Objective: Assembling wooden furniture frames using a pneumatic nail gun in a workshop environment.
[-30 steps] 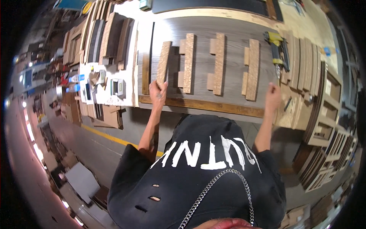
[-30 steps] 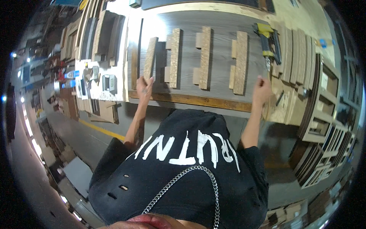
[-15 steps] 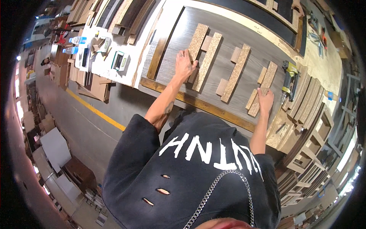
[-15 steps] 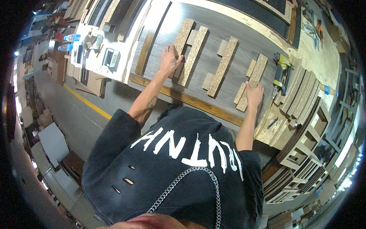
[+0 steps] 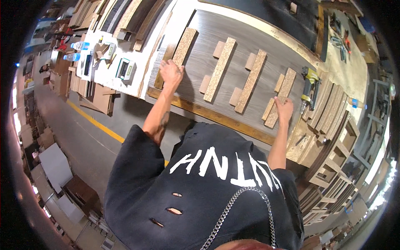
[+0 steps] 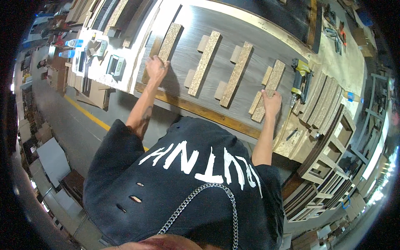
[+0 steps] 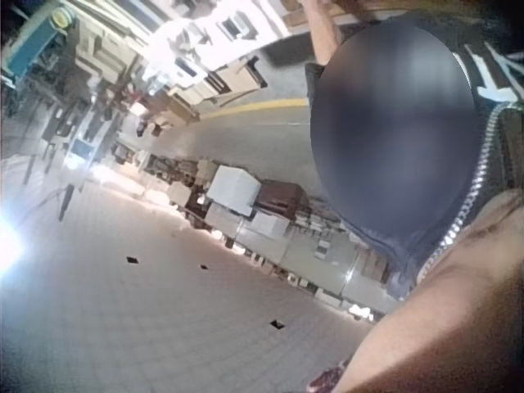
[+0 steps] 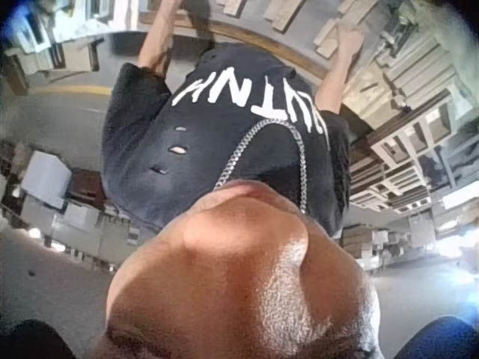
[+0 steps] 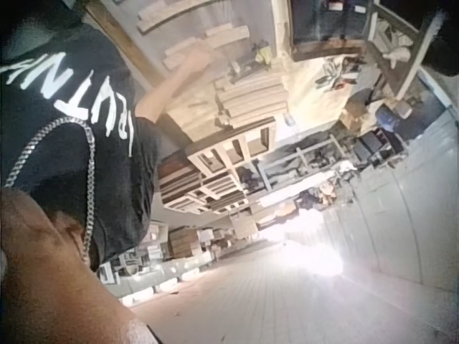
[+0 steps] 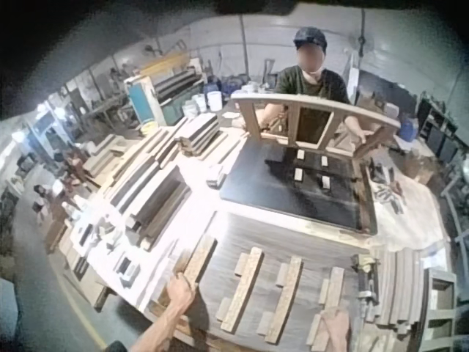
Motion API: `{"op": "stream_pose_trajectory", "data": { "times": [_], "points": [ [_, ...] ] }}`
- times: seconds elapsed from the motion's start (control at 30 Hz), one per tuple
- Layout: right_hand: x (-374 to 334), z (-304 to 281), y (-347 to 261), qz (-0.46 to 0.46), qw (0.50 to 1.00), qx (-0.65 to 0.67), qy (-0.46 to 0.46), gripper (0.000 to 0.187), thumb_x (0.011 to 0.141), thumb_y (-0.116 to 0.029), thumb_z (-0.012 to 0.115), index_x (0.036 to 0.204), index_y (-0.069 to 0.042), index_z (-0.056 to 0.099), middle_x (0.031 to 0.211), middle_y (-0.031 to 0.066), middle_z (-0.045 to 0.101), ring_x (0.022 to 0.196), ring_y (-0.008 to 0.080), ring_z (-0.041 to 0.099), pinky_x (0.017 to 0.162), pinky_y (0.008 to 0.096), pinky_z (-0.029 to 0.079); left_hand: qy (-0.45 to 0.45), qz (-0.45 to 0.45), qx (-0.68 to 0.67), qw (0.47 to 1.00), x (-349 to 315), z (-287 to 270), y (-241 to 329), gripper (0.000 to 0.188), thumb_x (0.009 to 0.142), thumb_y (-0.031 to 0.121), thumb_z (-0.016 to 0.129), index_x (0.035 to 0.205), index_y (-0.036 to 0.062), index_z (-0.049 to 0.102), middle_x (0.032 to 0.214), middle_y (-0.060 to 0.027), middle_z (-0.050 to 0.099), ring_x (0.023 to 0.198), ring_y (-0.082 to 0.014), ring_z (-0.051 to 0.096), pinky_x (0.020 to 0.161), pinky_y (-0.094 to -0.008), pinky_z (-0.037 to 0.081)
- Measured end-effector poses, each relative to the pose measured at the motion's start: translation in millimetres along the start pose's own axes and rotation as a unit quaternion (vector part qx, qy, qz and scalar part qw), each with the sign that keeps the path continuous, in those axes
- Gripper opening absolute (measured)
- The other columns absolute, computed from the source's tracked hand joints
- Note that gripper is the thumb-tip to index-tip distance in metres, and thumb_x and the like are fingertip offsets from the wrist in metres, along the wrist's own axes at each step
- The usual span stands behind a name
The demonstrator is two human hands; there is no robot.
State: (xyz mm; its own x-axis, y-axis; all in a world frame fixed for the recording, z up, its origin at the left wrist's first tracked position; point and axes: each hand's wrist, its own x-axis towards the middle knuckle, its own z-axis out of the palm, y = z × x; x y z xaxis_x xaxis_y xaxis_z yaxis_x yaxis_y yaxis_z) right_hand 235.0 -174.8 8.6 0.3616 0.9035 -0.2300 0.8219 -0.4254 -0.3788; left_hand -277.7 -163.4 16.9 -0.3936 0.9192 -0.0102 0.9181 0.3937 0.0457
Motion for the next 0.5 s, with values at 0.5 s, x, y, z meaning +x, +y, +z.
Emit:
{"op": "stream_pose_trajectory", "data": {
  "times": [0.5],
  "points": [
    [-1.3, -18.7, -18.4, -0.016, 0.996, -0.066, -0.059, 0.067, 0.075, -0.054, 0.075, 0.101, 0.007, 0.064, 0.1, 0.029, 0.067, 0.097, 0.0431, 0.065, 0.084, 0.0476, 0.052, 0.029, 0.081, -0.021, 0.996, 31.3, 45.8, -30.4, 0.079, 0.094, 0.066, 0.04, 0.157, 0.0218, 0.021, 0.155, -0.0293, 0.021, 0.141, -0.0475, 0.023, 0.105, -0.0702, 0.019]
  ]
}}
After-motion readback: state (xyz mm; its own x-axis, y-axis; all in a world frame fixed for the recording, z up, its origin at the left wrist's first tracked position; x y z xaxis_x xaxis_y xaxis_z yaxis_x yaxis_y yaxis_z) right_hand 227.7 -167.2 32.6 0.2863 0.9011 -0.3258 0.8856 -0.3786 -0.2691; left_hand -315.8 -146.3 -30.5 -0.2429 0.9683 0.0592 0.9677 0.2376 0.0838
